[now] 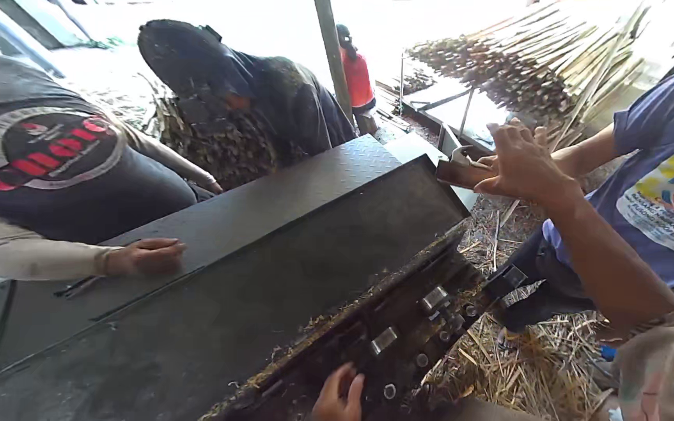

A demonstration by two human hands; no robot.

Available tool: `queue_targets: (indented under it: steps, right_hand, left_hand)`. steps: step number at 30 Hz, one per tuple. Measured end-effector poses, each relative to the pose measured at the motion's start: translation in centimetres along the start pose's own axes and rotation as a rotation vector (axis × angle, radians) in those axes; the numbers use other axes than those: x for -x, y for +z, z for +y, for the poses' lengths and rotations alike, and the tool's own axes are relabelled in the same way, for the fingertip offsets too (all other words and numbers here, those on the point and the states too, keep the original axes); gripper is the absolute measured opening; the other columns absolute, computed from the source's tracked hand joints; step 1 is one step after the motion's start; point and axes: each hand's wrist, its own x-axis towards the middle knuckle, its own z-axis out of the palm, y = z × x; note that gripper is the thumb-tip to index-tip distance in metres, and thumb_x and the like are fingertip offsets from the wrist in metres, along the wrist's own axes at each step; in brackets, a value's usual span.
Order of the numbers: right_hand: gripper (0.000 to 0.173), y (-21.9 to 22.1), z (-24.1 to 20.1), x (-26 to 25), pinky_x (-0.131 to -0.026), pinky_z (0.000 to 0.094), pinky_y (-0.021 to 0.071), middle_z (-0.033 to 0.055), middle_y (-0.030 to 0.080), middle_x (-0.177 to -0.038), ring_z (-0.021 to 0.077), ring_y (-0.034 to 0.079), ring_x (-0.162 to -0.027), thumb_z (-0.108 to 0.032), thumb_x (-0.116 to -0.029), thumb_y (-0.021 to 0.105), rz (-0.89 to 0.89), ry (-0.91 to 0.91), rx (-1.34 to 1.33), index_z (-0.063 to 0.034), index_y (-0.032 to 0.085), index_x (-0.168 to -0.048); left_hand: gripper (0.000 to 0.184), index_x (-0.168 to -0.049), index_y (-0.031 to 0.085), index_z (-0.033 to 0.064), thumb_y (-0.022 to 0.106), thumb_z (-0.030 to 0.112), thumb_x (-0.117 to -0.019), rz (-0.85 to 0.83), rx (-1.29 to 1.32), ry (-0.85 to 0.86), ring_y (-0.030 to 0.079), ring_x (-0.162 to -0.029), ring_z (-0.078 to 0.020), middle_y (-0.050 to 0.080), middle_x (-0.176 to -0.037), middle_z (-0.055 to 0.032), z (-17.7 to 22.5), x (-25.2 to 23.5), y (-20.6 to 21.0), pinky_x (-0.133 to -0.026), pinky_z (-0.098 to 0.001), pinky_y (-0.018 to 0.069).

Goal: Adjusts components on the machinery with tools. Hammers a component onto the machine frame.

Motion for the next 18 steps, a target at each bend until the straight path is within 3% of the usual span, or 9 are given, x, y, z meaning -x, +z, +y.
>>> queue_targets:
  steps: [2,5,7,10,12,14,17,18]
  right_hand:
    - [0.124,0.1,1.0,0.7,-0.107,0.0765,0.0323,0.0239,0.059,-0.138,0.0467,0.053,-0.129,-0.058,-0.0614,0.092,-0.116,0.005,-0.113,-0.0099,0.033,-0.159]
    - [0.110,0.4,2.3,1.3,-0.098,0.0689,0.0493,0.0196,0.066,-0.131,0.0410,0.066,-0.115,-0.059,-0.0768,0.084,-0.337,0.067,-0.305,-0.0130,0.029,-0.160]
    - [0.102,1.0,2.7,1.3,-0.097,0.0663,0.0510,0.0200,0.067,-0.129,0.0414,0.066,-0.114,-0.052,-0.0826,0.083,-0.445,0.103,-0.362,-0.0130,0.029,-0.160]
    - [0.083,3.0,2.5,1.8,-0.096,0.0643,0.0528,0.0182,0.073,-0.115,0.0369,0.071,-0.106,-0.043,-0.0905,0.077,-0.558,0.061,-0.395,-0.0088,0.038,-0.155]
    - [0.066,4.1,1.6,3.2,-0.092,0.0604,0.0550,0.0174,0.074,-0.109,0.0325,0.072,-0.098,-0.037,-0.0981,0.070,-0.641,0.015,-0.414,-0.0086,0.044,-0.152]
    - [0.057,4.3,0.6,4.0,-0.086,0.0568,0.0569,0.0172,0.073,-0.106,0.0302,0.072,-0.091,-0.031,-0.1009,0.067,-0.693,-0.001,-0.419,-0.0097,0.045,-0.149]
    - [0.056,5.1,-0.5,4.7,-0.077,0.0490,0.0604,0.0121,0.075,-0.101,0.0244,0.073,-0.083,-0.016,-0.0980,0.071,-0.782,-0.050,-0.399,-0.0111,0.046,-0.148]
    - [0.058,5.5,-0.7,4.9,-0.081,0.0501,0.0598,0.0122,0.075,-0.101,0.0254,0.073,-0.086,-0.011,-0.0956,0.072,-0.809,-0.079,-0.406,-0.0104,0.046,-0.147]
  left_hand:
    - [0.046,-0.137,0.060,0.0006,0.065,0.028,-0.0999,-0.080,0.213,0.075,0.071,-0.108,-0.0213,0.073,-0.119,-0.0127,6.5,-4.3,3.7,-0.098,-0.0440,0.0585]
    - [0.071,-0.153,0.040,-0.0011,0.071,0.028,-0.0958,-0.372,0.634,0.069,0.069,-0.115,-0.0220,0.065,-0.136,-0.0161,16.9,-9.6,11.1,-0.095,-0.0406,0.0602]
    - [0.081,-0.155,0.035,0.0004,0.077,0.028,-0.0913,-0.491,0.893,0.093,0.066,-0.118,-0.0254,0.057,-0.144,-0.0185,22.1,-11.6,16.5,-0.096,-0.0433,0.0585]
    - [0.076,-0.141,0.054,0.0054,0.088,0.035,-0.0799,-0.325,1.222,0.203,0.063,-0.121,-0.0186,0.065,-0.134,-0.0108,26.7,-11.7,21.8,-0.102,-0.0403,0.0553]
    - [0.075,-0.144,0.047,0.0000,0.087,0.014,-0.0817,-0.218,1.406,0.208,0.060,-0.128,-0.0214,0.062,-0.137,-0.0156,28.2,-10.3,23.0,-0.110,-0.0418,0.0513]
    - [0.063,-0.139,0.052,-0.0014,0.082,0.012,-0.0843,-0.117,1.440,0.179,0.065,-0.116,-0.0191,0.067,-0.125,-0.0152,29.5,-9.5,22.9,-0.103,-0.0399,0.0552]
    - [0.041,-0.135,0.056,0.0021,0.069,0.011,-0.0981,-0.058,1.502,-0.025,0.069,-0.103,-0.0182,0.069,-0.115,-0.0124,30.2,-8.1,22.9,-0.093,-0.0401,0.0593]
    - [0.035,-0.134,0.055,0.0017,0.065,0.011,-0.1008,-0.061,1.527,-0.077,0.070,-0.100,-0.0206,0.069,-0.113,-0.0133,30.0,-7.6,22.9,-0.090,-0.0431,0.0614]
